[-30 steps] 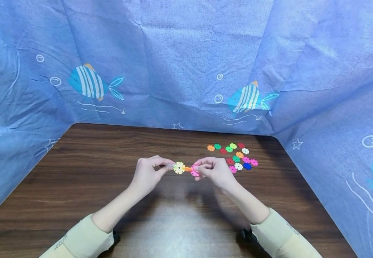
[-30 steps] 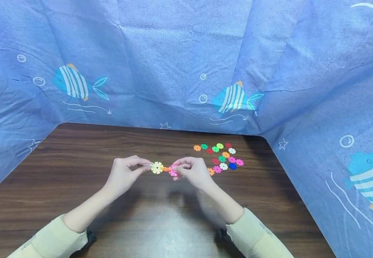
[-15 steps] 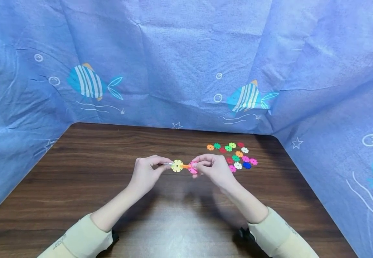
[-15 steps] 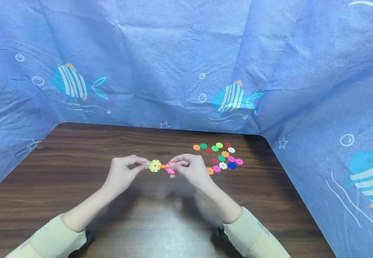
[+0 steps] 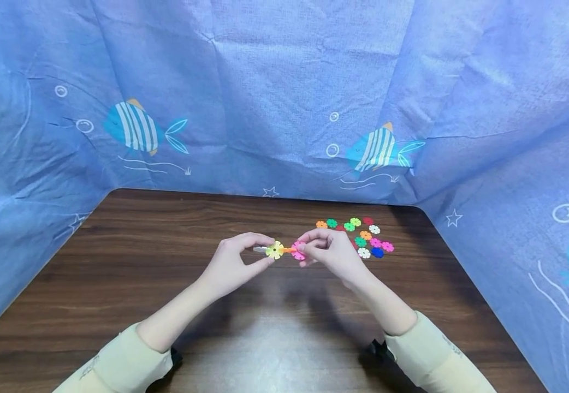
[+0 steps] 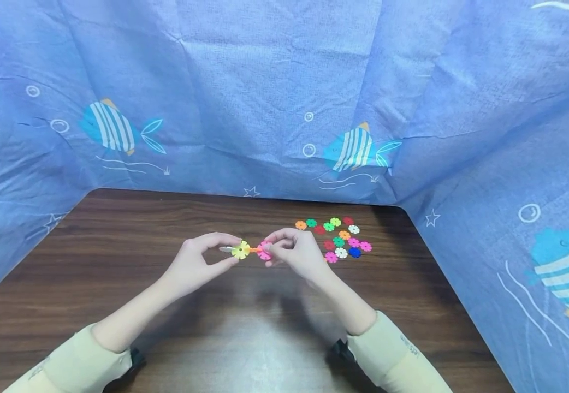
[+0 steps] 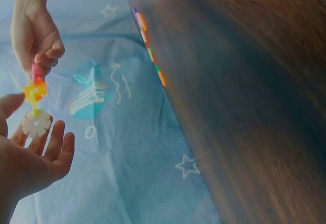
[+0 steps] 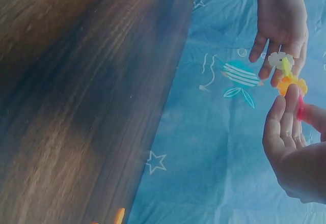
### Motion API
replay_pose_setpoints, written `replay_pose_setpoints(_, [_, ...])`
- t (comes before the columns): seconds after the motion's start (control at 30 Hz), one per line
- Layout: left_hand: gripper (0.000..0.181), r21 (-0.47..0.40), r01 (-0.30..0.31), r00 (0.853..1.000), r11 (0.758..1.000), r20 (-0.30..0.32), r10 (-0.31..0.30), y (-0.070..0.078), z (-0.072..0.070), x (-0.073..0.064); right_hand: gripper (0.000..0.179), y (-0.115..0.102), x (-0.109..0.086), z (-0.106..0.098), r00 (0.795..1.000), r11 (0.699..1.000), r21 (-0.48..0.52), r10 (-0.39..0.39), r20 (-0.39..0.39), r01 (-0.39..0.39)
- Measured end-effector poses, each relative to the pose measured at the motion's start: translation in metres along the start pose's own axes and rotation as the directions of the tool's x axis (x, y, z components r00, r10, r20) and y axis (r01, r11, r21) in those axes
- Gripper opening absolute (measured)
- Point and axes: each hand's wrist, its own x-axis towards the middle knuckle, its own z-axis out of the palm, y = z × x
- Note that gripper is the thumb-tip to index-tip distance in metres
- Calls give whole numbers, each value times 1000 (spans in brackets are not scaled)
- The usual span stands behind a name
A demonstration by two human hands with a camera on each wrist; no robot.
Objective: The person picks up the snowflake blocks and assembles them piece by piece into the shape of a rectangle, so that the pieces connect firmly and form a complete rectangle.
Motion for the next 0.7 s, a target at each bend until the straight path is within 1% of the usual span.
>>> replay_pose_setpoints(0.1, [26,-22,-8,1000,1000,24,9,2,6,2,24,2,-1,2,1000,1000,2,1,26,-2])
replay_pose_setpoints(0.2, [21,-64,-10,999,998,33,12,5,10,3,28,4,0,5,999,1000,-1,9,46,-9])
replay_pose_setpoints(0.27, [16,-70,-12,999,997,34,14,5,12,4,30,5,0,7,999,1000,0,18,51,-18])
replay_pose_setpoints(0.5, [5,-45,-24,999,999,34,26,6,12,4,35,7,0,5,997,1000,-9,20,80,-19])
replay_pose_setpoints(0.57, [5,-43,-23,999,999,37,24,6,12,4,37,8,-1,1,997,1000,-20,4,81,-2])
replay_pose_setpoints(0.7, [7,-29,-15,999,999,36,16,5,11,4,36,10,-1,-11,996,997,-43,-64,61,67])
